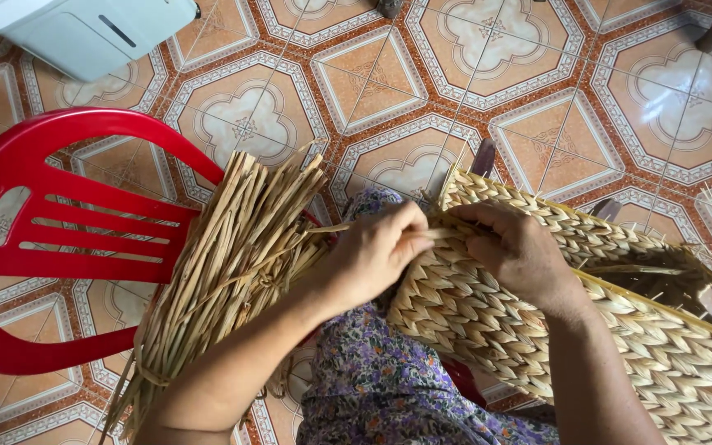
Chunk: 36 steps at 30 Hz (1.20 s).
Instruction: Weaving a basket using dried plant fibers or straw.
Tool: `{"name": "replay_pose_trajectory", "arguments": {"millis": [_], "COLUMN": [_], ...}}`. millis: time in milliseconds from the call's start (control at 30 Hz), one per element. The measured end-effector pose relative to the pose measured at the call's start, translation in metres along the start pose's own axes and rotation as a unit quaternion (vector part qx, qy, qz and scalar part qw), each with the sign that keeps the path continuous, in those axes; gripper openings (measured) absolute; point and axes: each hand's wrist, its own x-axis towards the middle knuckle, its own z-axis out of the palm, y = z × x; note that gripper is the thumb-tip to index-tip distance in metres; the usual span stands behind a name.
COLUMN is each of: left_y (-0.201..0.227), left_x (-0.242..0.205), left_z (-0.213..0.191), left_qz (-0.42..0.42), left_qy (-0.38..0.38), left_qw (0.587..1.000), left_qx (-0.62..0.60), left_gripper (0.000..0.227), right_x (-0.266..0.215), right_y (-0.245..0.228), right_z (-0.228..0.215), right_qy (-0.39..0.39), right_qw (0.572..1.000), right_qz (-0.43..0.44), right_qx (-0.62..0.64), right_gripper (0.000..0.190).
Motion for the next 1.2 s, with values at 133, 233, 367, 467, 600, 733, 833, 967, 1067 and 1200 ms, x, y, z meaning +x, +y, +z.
{"name": "replay_pose_trajectory", "arguments": {"millis": [133,233,367,467,600,733,833,967,1067,1200], "left_y": [-0.01,-0.021,-0.042,-0.061,-0.085,-0.074,-0.085,-0.049,-0.023,0.012], "left_x": [0.029,0.059,0.085,0.088,0.081,0.075,0.067,0.062,0.053,0.0], "left_z": [-0.024,-0.03,-0.027,-0.013,0.003,-0.017,-0.029,-0.043,-0.03,-0.021], "left_qz": [0.041,-0.001,-0.115,-0.133,-0.09,-0.082,-0.135,-0.145,-0.126,-0.164], "left_qy": [-0.056,-0.117,-0.22,-0.251,-0.26,-0.187,-0.079,-0.027,-0.068,-0.042], "left_qw": [0.997,0.993,0.966,0.952,0.948,0.92,0.907,0.948,0.881,0.815], "left_qx": [-0.044,-0.021,-0.077,-0.111,-0.16,-0.335,-0.39,-0.28,-0.451,-0.555], "left_gripper": [0.02,0.02,0.018,0.021,0.023,0.031,0.037,0.048,0.067,0.081], "right_x": [-0.001,0.0,0.005,0.004,-0.004,-0.031,-0.069,-0.138,-0.183,-0.21], "right_y": [0.0,-0.004,-0.004,-0.036,-0.026,-0.027,-0.046,-0.073,-0.056,-0.023], "right_z": [0.001,0.0,0.009,0.023,0.036,0.013,-0.023,-0.067,-0.085,-0.085], "right_qy": [-0.004,0.004,0.035,0.09,0.168,0.262,0.308,0.34,0.367,0.36], "right_qw": [1.0,0.999,0.996,0.974,0.953,0.943,0.937,0.92,0.878,0.835], "right_qz": [0.021,0.035,0.07,0.115,0.087,-0.028,-0.057,-0.107,-0.215,-0.31], "right_qx": [0.009,-0.002,-0.043,-0.173,-0.237,-0.201,-0.157,0.16,0.222,0.279], "right_gripper": [0.044,0.043,0.032,0.028,0.035,0.024,0.014,0.016,0.014,0.012]}}
